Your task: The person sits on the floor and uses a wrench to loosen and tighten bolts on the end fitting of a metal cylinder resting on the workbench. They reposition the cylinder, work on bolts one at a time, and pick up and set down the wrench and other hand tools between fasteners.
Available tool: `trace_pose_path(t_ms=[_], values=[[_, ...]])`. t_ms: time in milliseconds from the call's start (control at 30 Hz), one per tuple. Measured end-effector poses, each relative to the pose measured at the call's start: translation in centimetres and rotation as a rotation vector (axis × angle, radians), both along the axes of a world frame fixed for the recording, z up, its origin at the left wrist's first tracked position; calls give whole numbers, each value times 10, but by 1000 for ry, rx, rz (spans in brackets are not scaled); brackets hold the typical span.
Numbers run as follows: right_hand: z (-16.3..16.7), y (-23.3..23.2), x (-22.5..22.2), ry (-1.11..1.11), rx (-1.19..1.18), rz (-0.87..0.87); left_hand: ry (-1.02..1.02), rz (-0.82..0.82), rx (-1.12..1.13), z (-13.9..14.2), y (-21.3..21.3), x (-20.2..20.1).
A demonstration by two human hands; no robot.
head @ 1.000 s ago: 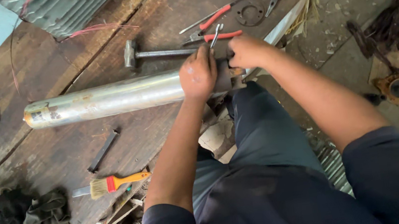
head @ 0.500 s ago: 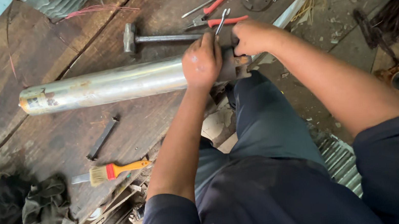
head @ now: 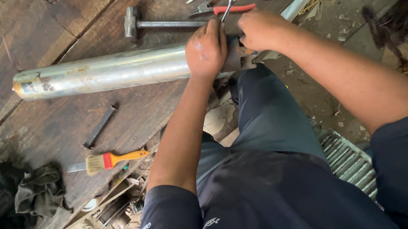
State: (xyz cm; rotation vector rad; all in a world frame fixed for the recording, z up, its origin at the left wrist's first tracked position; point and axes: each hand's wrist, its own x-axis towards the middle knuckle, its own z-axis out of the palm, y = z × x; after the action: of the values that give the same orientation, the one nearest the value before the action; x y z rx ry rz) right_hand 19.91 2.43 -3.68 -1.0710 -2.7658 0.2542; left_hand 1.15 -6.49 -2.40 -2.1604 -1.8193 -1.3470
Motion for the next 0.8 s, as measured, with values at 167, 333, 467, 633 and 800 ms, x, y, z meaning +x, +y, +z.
trace_pose_path(t_ms=[167,333,467,633,800], values=[[-4,13,-3,-124,-188,-18,8,-10,6,2,-1,0],[1,7,4,-65,-214,-16,14,-9,32,-2,-2,-1],[8,-5,7,50,-121,40,-3,-10,15,-5,-2,-1],[12,-3,8,47,-311,-71,-4,-16,2,-5,-2,-1],[-10,-2,7,0,-24,-15,-17,-25,5,-4,1,-2]])
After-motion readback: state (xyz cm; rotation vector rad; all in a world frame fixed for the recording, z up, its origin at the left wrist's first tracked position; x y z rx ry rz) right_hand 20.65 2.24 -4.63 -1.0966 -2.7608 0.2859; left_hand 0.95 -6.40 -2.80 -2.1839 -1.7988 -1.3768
